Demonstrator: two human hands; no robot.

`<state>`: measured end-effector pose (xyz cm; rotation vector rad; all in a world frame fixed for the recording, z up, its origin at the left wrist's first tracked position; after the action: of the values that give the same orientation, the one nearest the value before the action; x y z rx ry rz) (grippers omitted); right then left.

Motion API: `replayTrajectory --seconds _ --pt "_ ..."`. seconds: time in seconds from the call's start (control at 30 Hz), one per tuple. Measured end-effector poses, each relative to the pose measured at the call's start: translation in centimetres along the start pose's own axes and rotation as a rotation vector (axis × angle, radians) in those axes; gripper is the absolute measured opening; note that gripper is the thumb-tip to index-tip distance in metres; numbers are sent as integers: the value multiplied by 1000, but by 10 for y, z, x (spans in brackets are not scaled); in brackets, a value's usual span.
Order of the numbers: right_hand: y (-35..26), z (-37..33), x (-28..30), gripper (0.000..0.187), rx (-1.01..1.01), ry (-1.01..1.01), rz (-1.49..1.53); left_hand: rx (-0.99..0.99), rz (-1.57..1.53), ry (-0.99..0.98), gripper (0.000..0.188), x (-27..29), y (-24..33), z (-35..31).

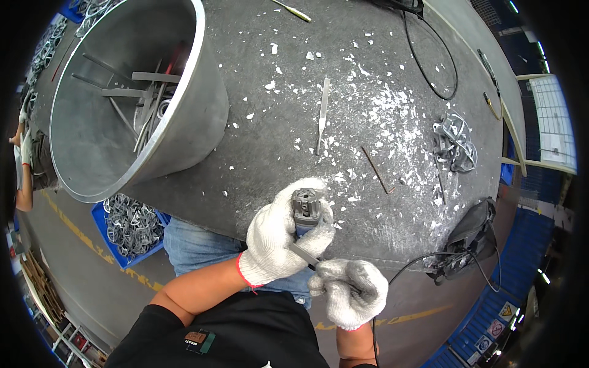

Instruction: The person deburrs and cleans the edges of small metal strips and small metal components using a handheld rotary tool and a hand file.

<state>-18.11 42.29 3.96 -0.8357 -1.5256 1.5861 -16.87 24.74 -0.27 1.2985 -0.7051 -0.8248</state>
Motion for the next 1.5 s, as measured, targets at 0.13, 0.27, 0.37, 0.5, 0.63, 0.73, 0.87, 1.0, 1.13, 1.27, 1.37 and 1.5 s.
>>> replayTrajectory --seconds 0.13,0.27,0.37,0.5,0.63,0.73,0.87,1.0,1.13,1.27,1.37,1.5 --pt "1 12 -7 51 -10 -122 -17 23 67 12 53 1 0 0" --pt "1 8 -3 50 -35 -10 79 30 105 20 49 2 4 0" --pt "1 3 7 49 -64 60 124 20 102 55 48 1 3 0" --pt "-1 0 14 42 -131 46 64 83 85 22 47 1 1 -1" --pt "-10 4 8 32 42 -26 -63 127 88 4 48 -1 -2 -2" --pt "-16 11 8 28 -40 72 -290 104 94 11 49 -1 0 -1" --pt "-10 22 0 27 -155 -147 -707 87 127 14 49 -2 0 -1" --pt "-18 29 -12 21 -291 -188 -732 53 82 21 57 1 -1 -2" --pt "-4 22 -9 18 -574 -210 -286 159 72 -60 59 -2 -5 -4" --pt "-10 19 -22 24 -819 -106 137 198 60 -66 60 1 -7 -4" --pt "-14 19 -24 26 -797 -86 227 195 36 -82 60 -1 -6 -3" --pt "-16 19 -24 28 -793 -86 209 166 46 -69 60 -1 -3 -2"
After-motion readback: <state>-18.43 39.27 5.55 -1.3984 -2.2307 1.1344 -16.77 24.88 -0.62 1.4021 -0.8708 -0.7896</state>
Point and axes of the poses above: each hand's wrist, its own z-axis towards the middle knuckle, its own x-axis out of the back of the hand, y = z × x, the point moved 6 cm from there along z, towards the middle knuckle, and after that the axes turned 2 degrees about -z, right-handed, at the moved point
